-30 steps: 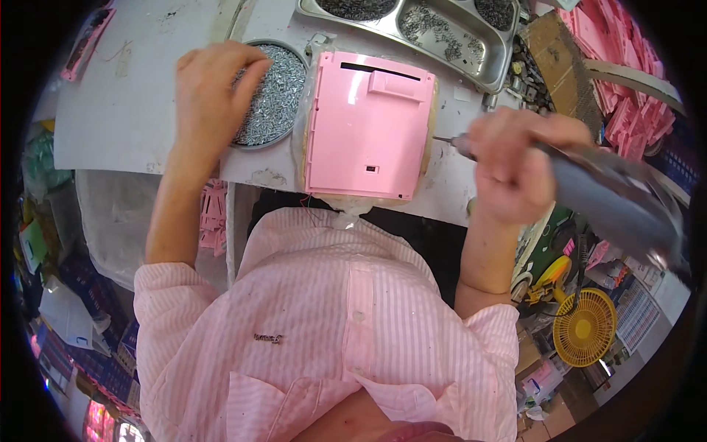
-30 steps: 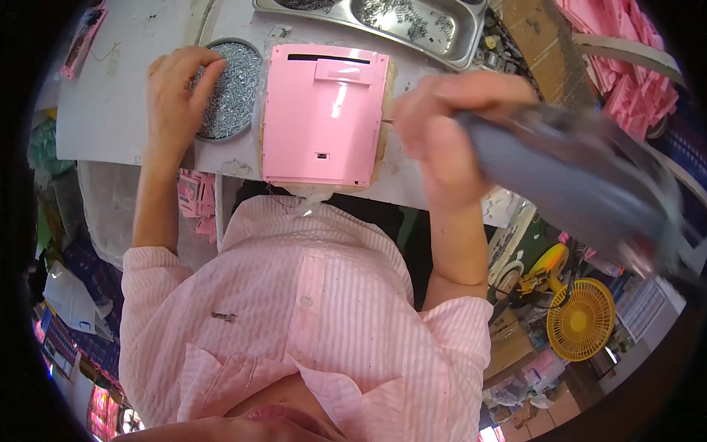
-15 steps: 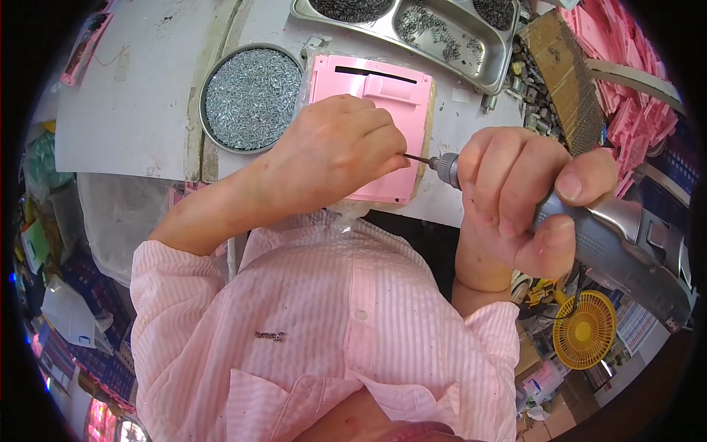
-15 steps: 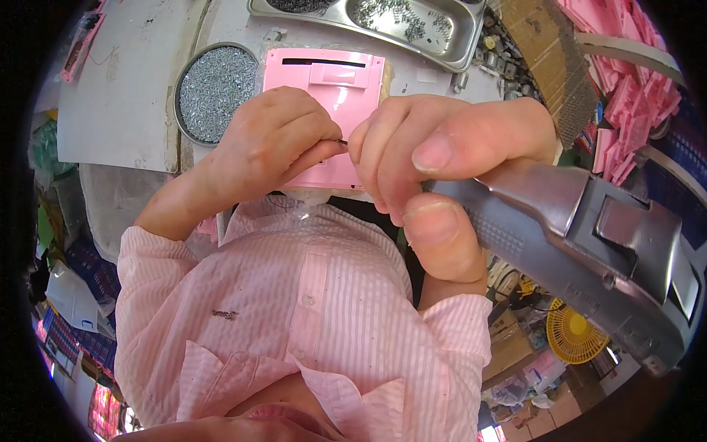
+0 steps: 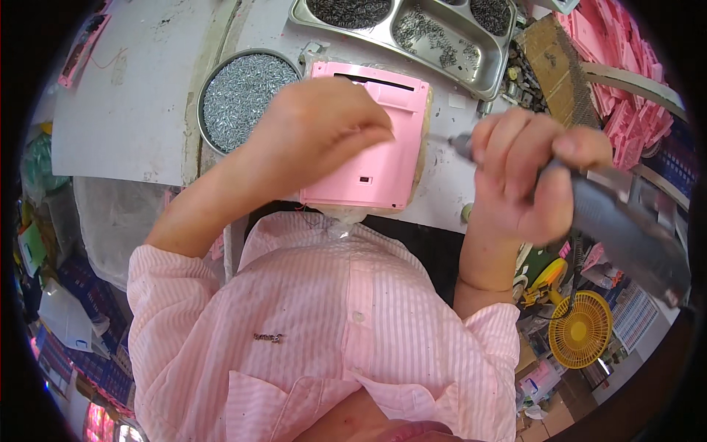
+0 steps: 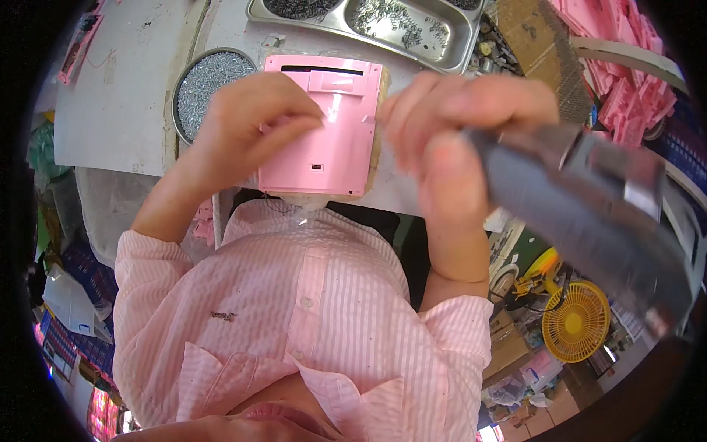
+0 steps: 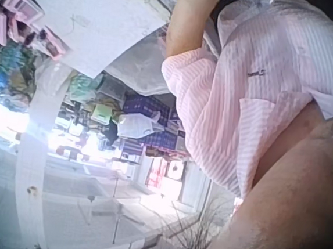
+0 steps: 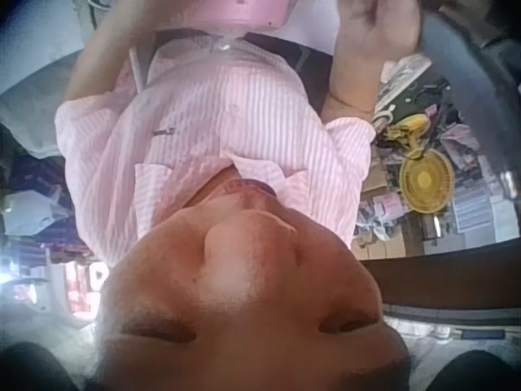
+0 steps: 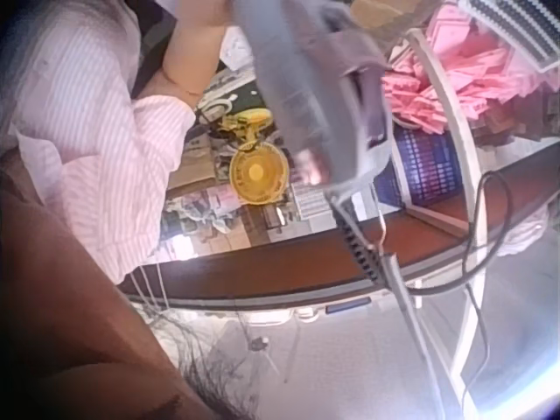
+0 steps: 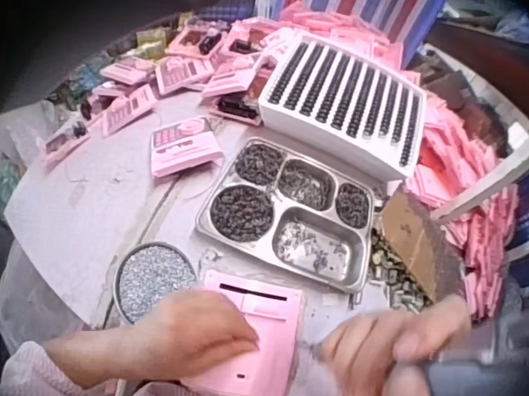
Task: Assembling and soldering components of a pink toy electronic device.
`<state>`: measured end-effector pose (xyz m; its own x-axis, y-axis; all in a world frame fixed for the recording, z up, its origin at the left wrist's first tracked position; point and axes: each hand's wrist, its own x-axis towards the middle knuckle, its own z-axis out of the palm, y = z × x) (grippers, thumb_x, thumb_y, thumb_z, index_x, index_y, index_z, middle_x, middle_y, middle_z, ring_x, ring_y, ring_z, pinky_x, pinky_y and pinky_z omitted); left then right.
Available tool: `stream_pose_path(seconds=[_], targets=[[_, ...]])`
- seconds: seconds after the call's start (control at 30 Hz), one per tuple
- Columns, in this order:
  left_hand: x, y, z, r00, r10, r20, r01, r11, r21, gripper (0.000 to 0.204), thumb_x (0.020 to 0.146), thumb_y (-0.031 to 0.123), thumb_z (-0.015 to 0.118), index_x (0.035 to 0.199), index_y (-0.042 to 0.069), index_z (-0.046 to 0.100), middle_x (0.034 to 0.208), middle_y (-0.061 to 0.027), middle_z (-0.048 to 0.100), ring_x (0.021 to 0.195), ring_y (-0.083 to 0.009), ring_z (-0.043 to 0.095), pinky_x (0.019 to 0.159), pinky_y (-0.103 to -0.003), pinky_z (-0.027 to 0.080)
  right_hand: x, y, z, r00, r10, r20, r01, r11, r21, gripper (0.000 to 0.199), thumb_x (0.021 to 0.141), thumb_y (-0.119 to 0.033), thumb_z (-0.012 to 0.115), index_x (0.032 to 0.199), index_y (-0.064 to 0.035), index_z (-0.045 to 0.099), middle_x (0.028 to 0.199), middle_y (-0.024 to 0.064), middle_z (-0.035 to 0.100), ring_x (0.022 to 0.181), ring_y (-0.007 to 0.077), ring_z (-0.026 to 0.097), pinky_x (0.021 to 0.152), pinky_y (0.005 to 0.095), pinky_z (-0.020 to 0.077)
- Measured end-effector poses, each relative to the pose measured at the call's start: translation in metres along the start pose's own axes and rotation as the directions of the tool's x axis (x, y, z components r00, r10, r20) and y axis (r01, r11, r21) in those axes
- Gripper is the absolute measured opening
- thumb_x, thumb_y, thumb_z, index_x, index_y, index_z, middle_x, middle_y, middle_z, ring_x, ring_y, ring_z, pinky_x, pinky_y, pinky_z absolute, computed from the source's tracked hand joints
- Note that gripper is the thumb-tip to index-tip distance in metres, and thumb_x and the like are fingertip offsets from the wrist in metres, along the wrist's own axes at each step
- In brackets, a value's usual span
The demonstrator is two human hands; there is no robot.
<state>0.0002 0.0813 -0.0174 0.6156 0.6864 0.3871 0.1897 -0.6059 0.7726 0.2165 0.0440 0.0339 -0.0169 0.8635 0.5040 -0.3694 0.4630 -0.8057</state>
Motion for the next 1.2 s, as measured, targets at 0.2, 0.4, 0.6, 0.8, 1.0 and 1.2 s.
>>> stream_pose_path(seconds=[0.2,0.4,0.6,0.8,1.0,1.2], targets=[[-0.006,-0.001,-0.02,0.944,-0.327,-0.049,0.327,0.945,-0.003,0.009,0.081,0.004,0.079,0.08,0.001,0.071,0.071,-0.0024,0.065,0.059,-0.0081,0.055,0.055,-0.024,0.044,0.02,0.047,-0.03,0.99,-0.087,-0.113,0.087,0.996,-0.009,0.021,0.093,-0.002,0.059,0.11,-0.0019,0.047,0.066,0.0081,0.053,0.051,0.0128,0.047,0.049,0.0305,0.0455],[-0.015,-0.008,-0.011,0.955,-0.256,-0.153,0.254,0.967,-0.028,0.012,0.078,0.008,0.082,0.079,0.003,0.071,0.071,-0.0045,0.067,0.059,-0.0121,0.061,0.053,-0.026,0.046,0.015,0.058,-0.025,0.991,0.044,-0.124,-0.071,0.972,-0.223,0.014,0.092,-0.004,0.054,0.102,-0.009,0.046,0.064,0.0042,0.044,0.054,0.0143,0.04,0.054,0.0359,0.0426],[-0.013,-0.017,-0.002,0.977,0.13,-0.17,-0.092,0.973,0.212,0.017,0.073,0.012,0.086,0.079,0.006,0.07,0.069,-0.0048,0.066,0.059,-0.0195,0.063,0.052,-0.03,0.049,0.029,0.052,-0.023,0.997,0.068,-0.019,-0.07,0.983,-0.172,0.019,0.094,-0.011,0.056,0.112,-0.0107,0.053,0.065,0.0002,0.045,0.054,0.0132,0.04,0.054,0.0338,0.0391],[-0.017,-0.022,0.001,0.953,0.225,-0.204,-0.183,0.962,0.204,0.02,0.072,0.011,0.085,0.082,0.005,0.069,0.07,-0.0051,0.066,0.059,-0.0204,0.063,0.051,-0.032,0.049,0.045,0.007,0.022,0.952,0.106,0.286,-0.15,0.979,0.137,0.027,0.098,-0.026,0.058,0.123,-0.0159,0.054,0.066,-0.004,0.05,0.055,0.0109,0.045,0.054,0.0297,0.0356],[-0.026,-0.027,-0.01,0.967,0.179,-0.182,-0.141,0.969,0.203,0.021,0.069,0.011,0.083,0.082,0.006,0.069,0.071,-0.005,0.064,0.061,-0.0213,0.063,0.052,-0.032,0.049,0.038,0.023,0.044,0.937,0.159,0.313,-0.181,0.983,0.043,0.027,0.1,-0.029,0.06,0.118,-0.0142,0.048,0.067,-0.0022,0.052,0.052,0.0121,0.047,0.054,0.0312,0.0398],[-0.037,-0.03,-0.025,0.967,0.167,-0.19,-0.115,0.96,0.257,0.021,0.068,0.014,0.083,0.082,0.008,0.069,0.068,-0.0046,0.06,0.061,-0.0224,0.061,0.054,-0.032,0.049,0.042,0.035,0.061,0.932,0.195,0.304,-0.216,0.976,0.036,0.024,0.1,-0.026,0.059,0.117,-0.0128,0.047,0.066,-0.0008,0.051,0.053,0.0134,0.048,0.055,0.0327,0.0404]])
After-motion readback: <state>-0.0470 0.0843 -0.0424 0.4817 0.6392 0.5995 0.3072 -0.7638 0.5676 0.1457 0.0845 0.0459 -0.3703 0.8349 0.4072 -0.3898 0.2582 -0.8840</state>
